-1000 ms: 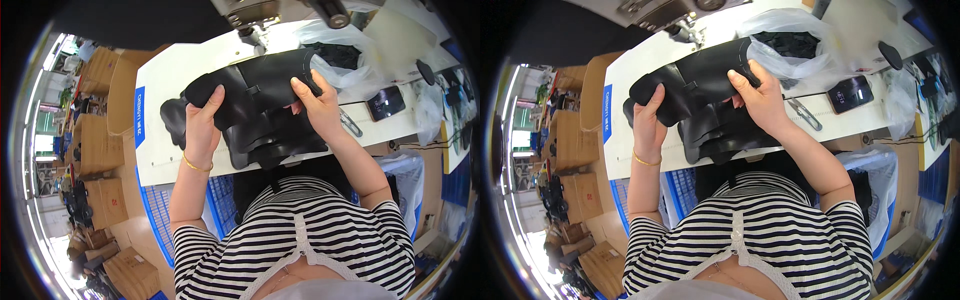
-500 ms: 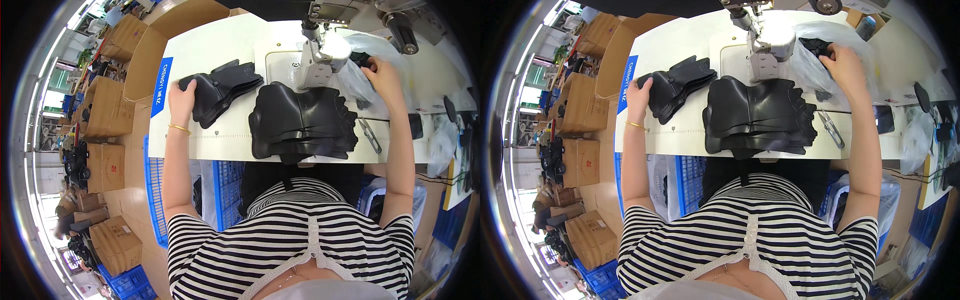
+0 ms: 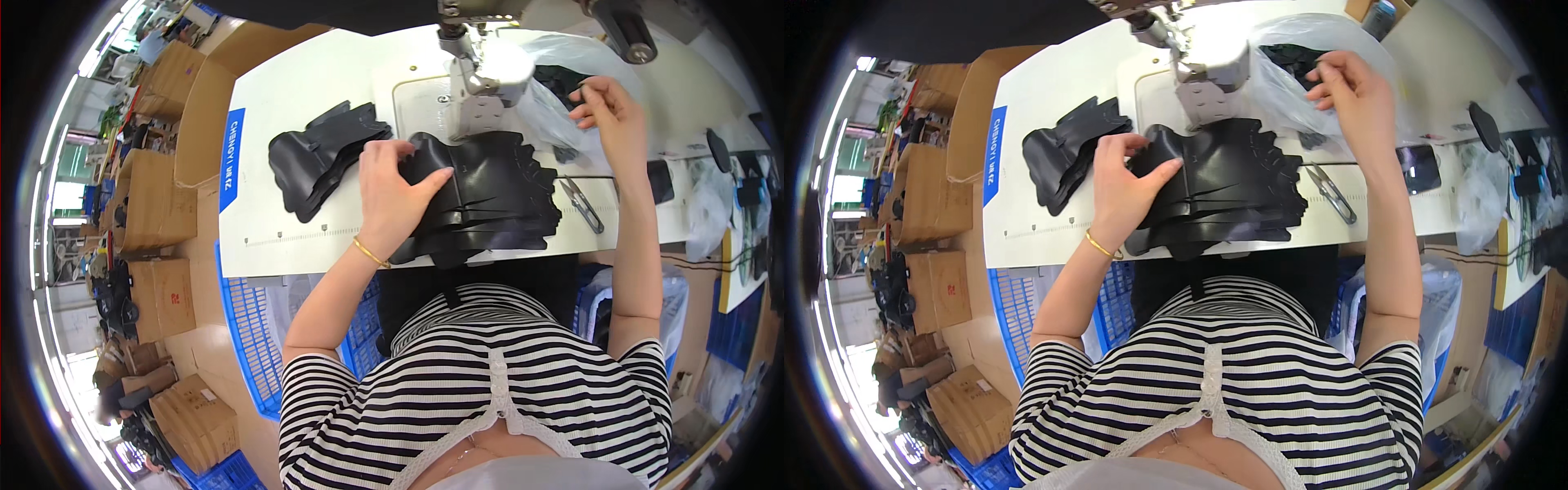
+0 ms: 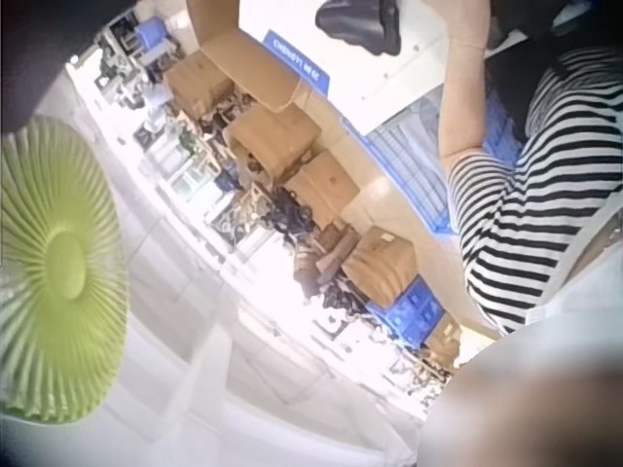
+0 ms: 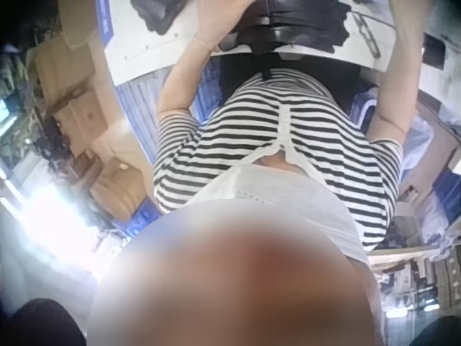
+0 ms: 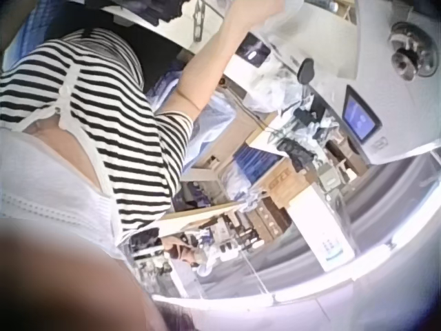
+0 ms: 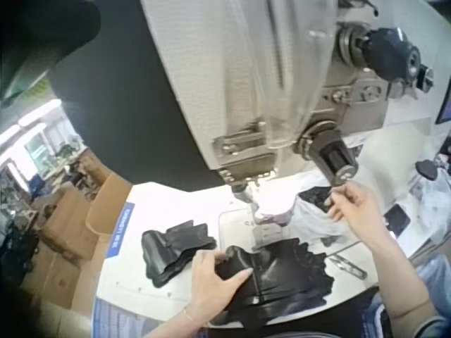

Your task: Sewing together leather components of a shoe upper using an industrial sewing machine.

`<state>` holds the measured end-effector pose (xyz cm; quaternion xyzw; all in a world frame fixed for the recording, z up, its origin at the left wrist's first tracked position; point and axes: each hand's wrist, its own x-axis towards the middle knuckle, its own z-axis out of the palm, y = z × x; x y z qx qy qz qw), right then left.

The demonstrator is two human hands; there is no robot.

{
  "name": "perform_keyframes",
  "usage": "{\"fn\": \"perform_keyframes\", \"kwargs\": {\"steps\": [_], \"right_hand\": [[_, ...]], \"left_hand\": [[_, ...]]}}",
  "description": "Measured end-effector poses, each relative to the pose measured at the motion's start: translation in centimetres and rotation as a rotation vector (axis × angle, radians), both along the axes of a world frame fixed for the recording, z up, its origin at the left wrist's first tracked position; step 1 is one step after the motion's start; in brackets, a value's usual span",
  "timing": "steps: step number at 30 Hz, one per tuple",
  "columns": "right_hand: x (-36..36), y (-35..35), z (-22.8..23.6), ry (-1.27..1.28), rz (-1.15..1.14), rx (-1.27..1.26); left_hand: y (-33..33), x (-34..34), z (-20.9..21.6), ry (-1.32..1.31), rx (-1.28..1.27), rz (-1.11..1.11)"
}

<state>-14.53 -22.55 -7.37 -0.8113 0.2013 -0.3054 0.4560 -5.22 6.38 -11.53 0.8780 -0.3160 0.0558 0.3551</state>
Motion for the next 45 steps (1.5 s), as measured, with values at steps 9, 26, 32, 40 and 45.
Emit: {"fn": "perform_keyframes", "kwargs": {"steps": [9,26,32,40,45], "right_hand": [[-2.2,9.7,-0.6,0.226,0.732,0.628],[-1.3,11.3,-2.6,0.207,0.758,0.500],[-1.2,11.3,-2.6,0.253,0.726,0.553],[-1.3,10.9,-3.0,0.228,0.735,0.563],[-0.9,11.1,-2.0,0.226,0.742,0.543]], "left_hand": [[0.5,0.8,-1.7,0.245,-0.125,0.160],[1.2,-1.6,-1.5,0.158,-0.247,0.250],[1.0,-2.0,-1.3,-0.184,-0.211,0.194],[1.1,0.3,2.1,0.646,-0.414,0.024],[1.6,1.6,3.2,1.164,-0.408,-0.166]]}}
